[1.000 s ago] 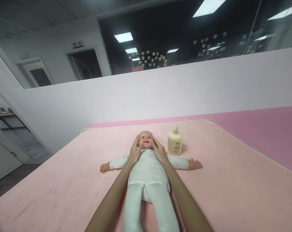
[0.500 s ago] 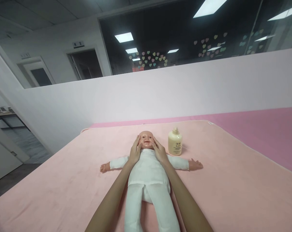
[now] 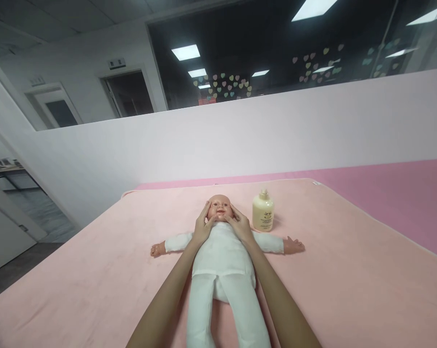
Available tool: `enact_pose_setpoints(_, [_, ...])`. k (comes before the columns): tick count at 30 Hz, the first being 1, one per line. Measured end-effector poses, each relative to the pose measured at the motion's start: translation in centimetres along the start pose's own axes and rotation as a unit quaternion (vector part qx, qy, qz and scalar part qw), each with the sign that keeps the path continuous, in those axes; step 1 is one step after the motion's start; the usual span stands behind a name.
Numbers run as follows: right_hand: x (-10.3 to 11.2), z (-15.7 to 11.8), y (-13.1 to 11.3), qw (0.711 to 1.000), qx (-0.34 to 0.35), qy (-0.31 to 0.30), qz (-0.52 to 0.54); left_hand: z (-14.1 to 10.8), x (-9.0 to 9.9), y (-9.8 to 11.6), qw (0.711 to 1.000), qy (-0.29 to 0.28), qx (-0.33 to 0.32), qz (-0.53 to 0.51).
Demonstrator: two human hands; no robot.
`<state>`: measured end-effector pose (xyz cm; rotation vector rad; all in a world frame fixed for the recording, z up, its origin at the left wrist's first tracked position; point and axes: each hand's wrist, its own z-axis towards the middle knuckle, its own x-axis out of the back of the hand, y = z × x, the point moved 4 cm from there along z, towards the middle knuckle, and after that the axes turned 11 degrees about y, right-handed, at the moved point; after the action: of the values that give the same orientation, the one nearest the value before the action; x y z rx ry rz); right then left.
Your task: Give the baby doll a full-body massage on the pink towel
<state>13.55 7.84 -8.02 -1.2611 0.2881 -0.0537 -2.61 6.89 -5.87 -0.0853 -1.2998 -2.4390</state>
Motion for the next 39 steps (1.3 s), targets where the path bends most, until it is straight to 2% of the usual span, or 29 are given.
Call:
enact_pose_setpoints(12, [0.3, 0.1, 0.0, 0.995, 0.053, 0.000, -0.082, -0.1, -0.1, 0.0, 1.000, 0.003, 0.003, 0.012])
enact_pose_setpoints(18, [0.3, 0.2, 0.1, 0.999, 0.036, 0.019, -0.035, -0.1, 0.1, -0.2, 0.999, 0.042, 0.012, -0.028])
enact_pose_setpoints(23, [-0.3, 0.1, 0.6, 1.000, 0.009, -0.008, 0.027, 0.0, 0.0, -0.6, 0.999, 0.028, 0.032, -0.034])
enact_pose_setpoints(30, [0.1, 0.3, 0.2, 1.000, 0.014, -0.004, -0.007, -0.2, 0.0, 0.3, 1.000, -0.004, 0.024, -0.019])
enact_pose_setpoints(35, [0.5, 0.3, -0.1, 0.998, 0.043, 0.008, -0.051, -0.3, 0.1, 0.8, 1.000, 0.001, 0.028, -0.013])
enact_pose_setpoints(39, [0.5, 0.3, 0.0, 0.998, 0.035, 0.027, -0.032, -0.2, 0.2, 0.7, 0.999, 0.012, 0.035, -0.030])
